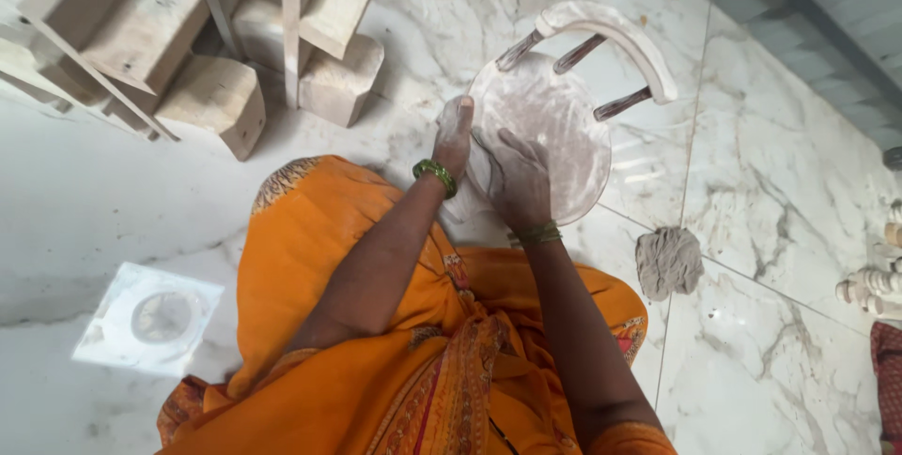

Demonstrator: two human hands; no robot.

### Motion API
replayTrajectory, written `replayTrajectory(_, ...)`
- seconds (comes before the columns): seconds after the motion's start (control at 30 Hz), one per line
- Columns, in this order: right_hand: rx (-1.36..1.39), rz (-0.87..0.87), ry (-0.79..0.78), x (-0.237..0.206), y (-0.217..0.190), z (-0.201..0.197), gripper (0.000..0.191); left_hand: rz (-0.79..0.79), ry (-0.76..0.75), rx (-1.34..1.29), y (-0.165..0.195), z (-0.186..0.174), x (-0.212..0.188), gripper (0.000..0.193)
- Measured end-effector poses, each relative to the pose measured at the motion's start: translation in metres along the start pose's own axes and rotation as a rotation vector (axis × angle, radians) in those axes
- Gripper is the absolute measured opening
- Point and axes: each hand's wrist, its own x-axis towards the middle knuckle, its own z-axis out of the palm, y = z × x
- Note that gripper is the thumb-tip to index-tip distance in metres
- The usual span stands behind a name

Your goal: The person sits on the floor and works clay slurry over a round wooden chair-shaped form, rubbing and smoothing the wet clay coating across the seat surface and around the curved backrest by hand. They occasionally reposition the form and press the clay coating into the edges and legs.

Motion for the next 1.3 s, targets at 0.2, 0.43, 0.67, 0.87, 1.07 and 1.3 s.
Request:
replayTrajectory(0.2, 0.258, 0.327, -0.094, -0.015, 0.02, -0.001, 0.04, -0.039, 0.13, 0.021, 0.012, -0.008, -0.017, 0.065)
replayTrajectory(0.43, 0.097, 0.26, -0.074, -0.025, 0.027, 0.009, 0.046, 0.01, 0.327, 0.093, 0.047, -0.007, -0.029, 0.06)
replayTrajectory(0.67, -0.089, 0.411, -0.35, -0.004, 0.03, -0.008, 0.043, 0.004, 0.243, 0.116, 0.065, 0.003, -0.054, 0.063)
replayTrajectory(0.87, -0.203, 0.318, -0.205, -0.014, 0.043, 0.015, 0.028, 0.029, 0.193, -0.178, 0.067, -0.012, -0.055, 0.068)
replayTrajectory(1.07, -0.327, 0.329, -0.276, -0.022, 0.055, 0.029, 0.029, -0.052, 0.159, -0.041, 0.051, -0.022, -0.052, 0.07)
replayTrajectory(1.3, 0.046, 0.185, 0.111, 0.003, 0.078, 0.031, 0.024, -0.062, 0.046, 0.099, 0.018, 0.003, -0.067, 0.096)
